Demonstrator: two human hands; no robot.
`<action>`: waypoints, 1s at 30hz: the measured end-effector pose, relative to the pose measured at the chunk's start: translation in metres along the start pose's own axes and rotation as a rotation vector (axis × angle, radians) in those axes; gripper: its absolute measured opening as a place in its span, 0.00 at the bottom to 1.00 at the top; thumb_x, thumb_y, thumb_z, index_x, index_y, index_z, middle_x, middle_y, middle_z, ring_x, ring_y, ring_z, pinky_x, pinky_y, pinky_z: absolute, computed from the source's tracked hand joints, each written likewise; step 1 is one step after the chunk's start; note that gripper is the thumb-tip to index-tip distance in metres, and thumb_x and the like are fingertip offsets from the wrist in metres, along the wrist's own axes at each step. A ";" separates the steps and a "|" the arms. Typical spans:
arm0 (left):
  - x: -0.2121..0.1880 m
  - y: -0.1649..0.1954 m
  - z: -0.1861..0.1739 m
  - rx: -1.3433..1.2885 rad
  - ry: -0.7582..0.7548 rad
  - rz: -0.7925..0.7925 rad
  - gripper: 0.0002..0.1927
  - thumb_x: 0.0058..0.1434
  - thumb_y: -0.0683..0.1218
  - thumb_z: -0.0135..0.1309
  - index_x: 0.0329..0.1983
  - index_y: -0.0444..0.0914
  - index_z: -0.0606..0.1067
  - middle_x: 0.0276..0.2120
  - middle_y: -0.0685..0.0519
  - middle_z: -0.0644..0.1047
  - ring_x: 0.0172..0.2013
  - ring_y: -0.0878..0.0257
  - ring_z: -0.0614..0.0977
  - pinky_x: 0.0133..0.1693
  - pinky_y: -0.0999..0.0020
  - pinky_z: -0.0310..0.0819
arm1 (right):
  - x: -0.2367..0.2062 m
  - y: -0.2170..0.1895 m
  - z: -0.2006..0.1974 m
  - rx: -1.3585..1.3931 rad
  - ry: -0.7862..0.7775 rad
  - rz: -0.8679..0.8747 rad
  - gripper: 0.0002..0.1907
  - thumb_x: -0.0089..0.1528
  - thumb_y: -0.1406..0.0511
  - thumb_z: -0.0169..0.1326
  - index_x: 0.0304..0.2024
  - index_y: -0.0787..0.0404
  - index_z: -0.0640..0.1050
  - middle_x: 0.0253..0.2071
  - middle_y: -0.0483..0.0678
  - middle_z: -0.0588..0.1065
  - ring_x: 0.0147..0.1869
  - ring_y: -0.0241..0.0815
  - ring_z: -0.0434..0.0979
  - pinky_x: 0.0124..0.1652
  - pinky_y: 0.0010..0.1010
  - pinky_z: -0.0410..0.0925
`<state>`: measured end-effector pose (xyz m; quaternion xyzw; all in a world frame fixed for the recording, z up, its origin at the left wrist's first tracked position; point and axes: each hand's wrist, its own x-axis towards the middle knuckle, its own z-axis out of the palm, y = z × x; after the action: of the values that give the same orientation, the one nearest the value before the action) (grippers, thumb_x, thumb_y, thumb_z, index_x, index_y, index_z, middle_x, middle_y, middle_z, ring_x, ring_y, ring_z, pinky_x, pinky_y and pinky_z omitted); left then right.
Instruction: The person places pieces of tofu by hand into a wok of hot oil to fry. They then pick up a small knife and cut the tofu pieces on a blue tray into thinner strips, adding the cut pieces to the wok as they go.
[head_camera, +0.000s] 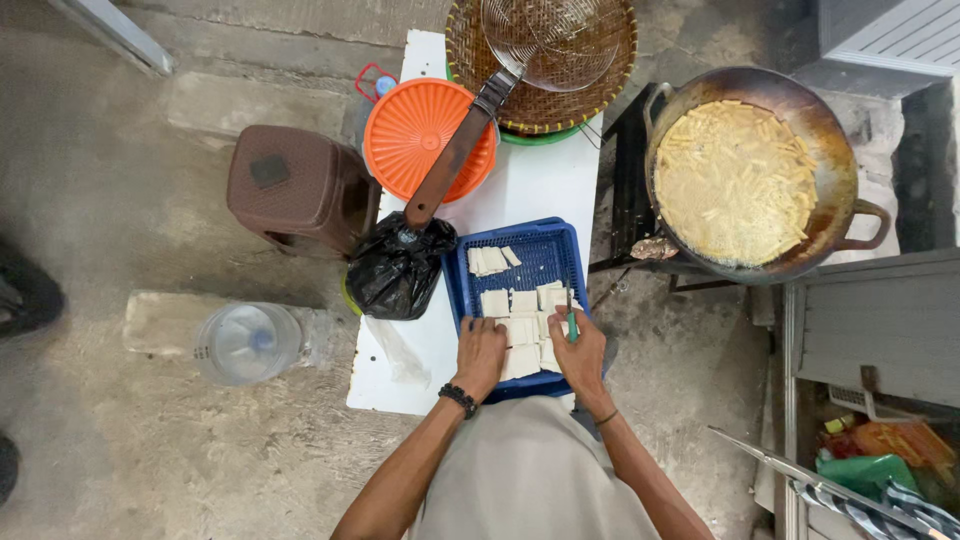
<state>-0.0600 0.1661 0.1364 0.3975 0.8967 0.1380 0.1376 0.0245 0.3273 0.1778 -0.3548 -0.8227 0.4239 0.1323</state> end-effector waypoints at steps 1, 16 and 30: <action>0.000 0.000 -0.008 -0.063 0.011 -0.030 0.08 0.57 0.37 0.54 0.40 0.33 0.78 0.40 0.43 0.79 0.48 0.50 0.79 0.59 0.52 0.63 | 0.000 -0.001 -0.001 -0.002 -0.004 0.010 0.16 0.61 0.61 0.59 0.48 0.63 0.81 0.38 0.52 0.83 0.35 0.45 0.83 0.38 0.35 0.72; 0.029 -0.019 -0.046 -1.953 0.022 -0.428 0.19 0.61 0.33 0.59 0.55 0.26 0.73 0.47 0.44 0.80 0.46 0.58 0.83 0.50 0.63 0.80 | -0.007 -0.059 -0.011 0.094 -0.077 -0.057 0.14 0.63 0.63 0.59 0.48 0.64 0.81 0.33 0.53 0.82 0.32 0.41 0.78 0.35 0.31 0.70; 0.042 -0.003 -0.055 -2.199 0.093 -0.371 0.22 0.65 0.34 0.47 0.63 0.24 0.66 0.55 0.35 0.76 0.55 0.47 0.80 0.58 0.57 0.77 | -0.023 -0.089 -0.014 -0.015 -0.278 -0.150 0.14 0.68 0.63 0.48 0.45 0.69 0.78 0.28 0.67 0.77 0.33 0.65 0.80 0.34 0.47 0.70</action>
<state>-0.1087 0.1884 0.1801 -0.0862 0.3361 0.8486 0.3994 0.0068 0.2853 0.2585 -0.2314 -0.8605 0.4516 0.0459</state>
